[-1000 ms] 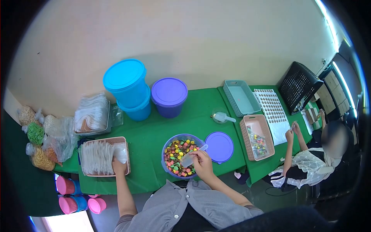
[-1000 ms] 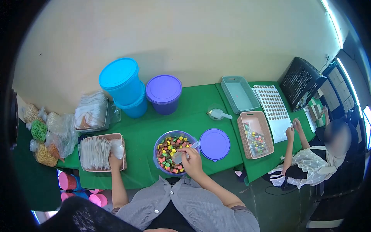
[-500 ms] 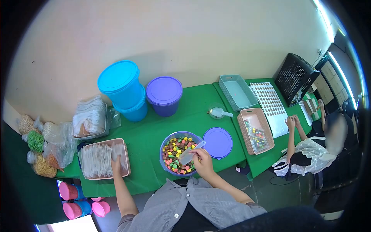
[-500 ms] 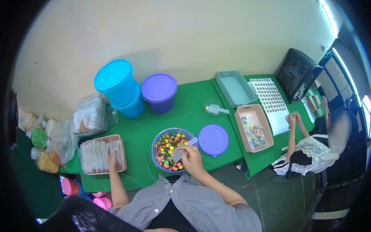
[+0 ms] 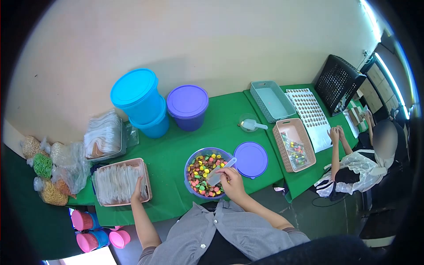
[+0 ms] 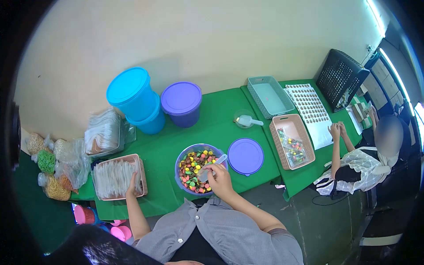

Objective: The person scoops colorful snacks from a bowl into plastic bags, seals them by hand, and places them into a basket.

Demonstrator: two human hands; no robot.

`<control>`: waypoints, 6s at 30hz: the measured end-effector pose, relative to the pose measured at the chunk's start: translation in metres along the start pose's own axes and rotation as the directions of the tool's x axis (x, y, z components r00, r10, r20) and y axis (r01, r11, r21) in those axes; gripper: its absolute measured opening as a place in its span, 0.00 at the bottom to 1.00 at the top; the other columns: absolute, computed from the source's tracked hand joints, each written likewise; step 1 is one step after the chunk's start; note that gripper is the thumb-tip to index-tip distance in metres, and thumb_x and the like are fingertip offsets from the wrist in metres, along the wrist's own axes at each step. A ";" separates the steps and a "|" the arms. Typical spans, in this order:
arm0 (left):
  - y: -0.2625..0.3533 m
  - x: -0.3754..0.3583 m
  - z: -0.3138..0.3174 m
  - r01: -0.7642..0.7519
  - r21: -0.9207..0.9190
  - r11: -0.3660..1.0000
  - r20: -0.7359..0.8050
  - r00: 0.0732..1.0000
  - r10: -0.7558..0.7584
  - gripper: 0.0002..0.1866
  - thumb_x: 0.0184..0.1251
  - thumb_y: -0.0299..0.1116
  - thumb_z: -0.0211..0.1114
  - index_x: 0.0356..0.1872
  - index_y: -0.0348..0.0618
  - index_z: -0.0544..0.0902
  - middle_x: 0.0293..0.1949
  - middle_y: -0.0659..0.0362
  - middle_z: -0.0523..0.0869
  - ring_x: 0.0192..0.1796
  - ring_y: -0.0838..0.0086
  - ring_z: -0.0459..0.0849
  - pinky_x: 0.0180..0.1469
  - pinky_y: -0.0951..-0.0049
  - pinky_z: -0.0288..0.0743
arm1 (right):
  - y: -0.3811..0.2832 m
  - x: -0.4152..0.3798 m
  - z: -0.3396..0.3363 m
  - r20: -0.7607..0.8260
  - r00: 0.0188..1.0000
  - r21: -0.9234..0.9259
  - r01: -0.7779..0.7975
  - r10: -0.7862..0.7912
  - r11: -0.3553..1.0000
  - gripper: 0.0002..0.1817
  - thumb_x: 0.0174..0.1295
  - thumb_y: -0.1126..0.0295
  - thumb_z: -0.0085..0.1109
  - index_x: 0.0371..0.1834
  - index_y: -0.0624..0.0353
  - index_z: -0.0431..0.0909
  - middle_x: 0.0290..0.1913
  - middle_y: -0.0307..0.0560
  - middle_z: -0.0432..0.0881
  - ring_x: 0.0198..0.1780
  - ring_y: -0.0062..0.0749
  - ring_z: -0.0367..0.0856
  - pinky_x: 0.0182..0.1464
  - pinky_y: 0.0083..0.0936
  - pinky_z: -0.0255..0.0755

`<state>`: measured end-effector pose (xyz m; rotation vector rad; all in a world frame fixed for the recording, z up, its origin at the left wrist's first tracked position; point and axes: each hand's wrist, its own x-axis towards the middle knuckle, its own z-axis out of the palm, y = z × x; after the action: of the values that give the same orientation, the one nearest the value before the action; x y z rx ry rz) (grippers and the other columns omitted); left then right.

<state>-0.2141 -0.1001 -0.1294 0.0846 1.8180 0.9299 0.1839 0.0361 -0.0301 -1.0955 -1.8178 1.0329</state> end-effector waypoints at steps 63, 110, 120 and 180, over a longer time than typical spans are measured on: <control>0.064 -0.171 0.211 -0.962 0.126 -0.241 0.512 -0.145 0.847 0.47 0.38 0.30 0.78 0.66 0.53 0.65 0.53 0.53 0.75 0.57 0.54 0.76 0.64 0.49 0.64 | -0.033 0.010 -0.012 0.201 0.966 0.226 0.117 -0.164 0.967 0.19 0.52 0.69 0.71 0.19 0.59 0.65 0.24 0.39 0.69 0.30 0.27 0.65 0.35 0.26 0.60; 0.076 -0.160 0.134 -0.959 -0.174 0.223 -0.265 0.264 0.928 0.26 0.61 0.39 0.72 0.55 0.41 0.70 0.42 0.55 0.82 0.46 0.69 0.83 0.52 0.67 0.76 | 0.025 0.027 -0.043 0.362 0.914 -0.622 0.384 -0.185 0.683 0.17 0.49 0.64 0.70 0.43 0.54 0.82 0.55 0.51 0.73 0.66 0.49 0.64 0.69 0.58 0.47; 0.060 -0.149 0.146 -0.877 0.044 0.478 -0.029 0.477 0.878 0.24 0.56 0.25 0.72 0.54 0.39 0.72 0.43 0.57 0.82 0.50 0.73 0.80 0.54 0.71 0.73 | 0.003 0.069 -0.038 0.242 0.966 -0.064 0.107 -0.088 0.992 0.09 0.54 0.73 0.68 0.35 0.66 0.83 0.34 0.49 0.82 0.36 0.36 0.83 0.40 0.28 0.76; 0.044 -0.135 0.138 -0.844 0.057 0.533 -0.068 0.529 0.846 0.24 0.55 0.29 0.73 0.52 0.41 0.74 0.39 0.57 0.83 0.45 0.75 0.81 0.50 0.73 0.75 | 0.086 0.051 0.053 0.244 0.834 0.612 -0.528 0.495 0.589 0.11 0.66 0.68 0.61 0.43 0.65 0.77 0.35 0.44 0.83 0.32 0.23 0.81 0.38 0.19 0.76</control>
<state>-0.0552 -0.0556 -0.0198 1.0566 1.8455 1.6091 0.1450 0.0961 -0.1185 -1.1450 -0.9765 1.8850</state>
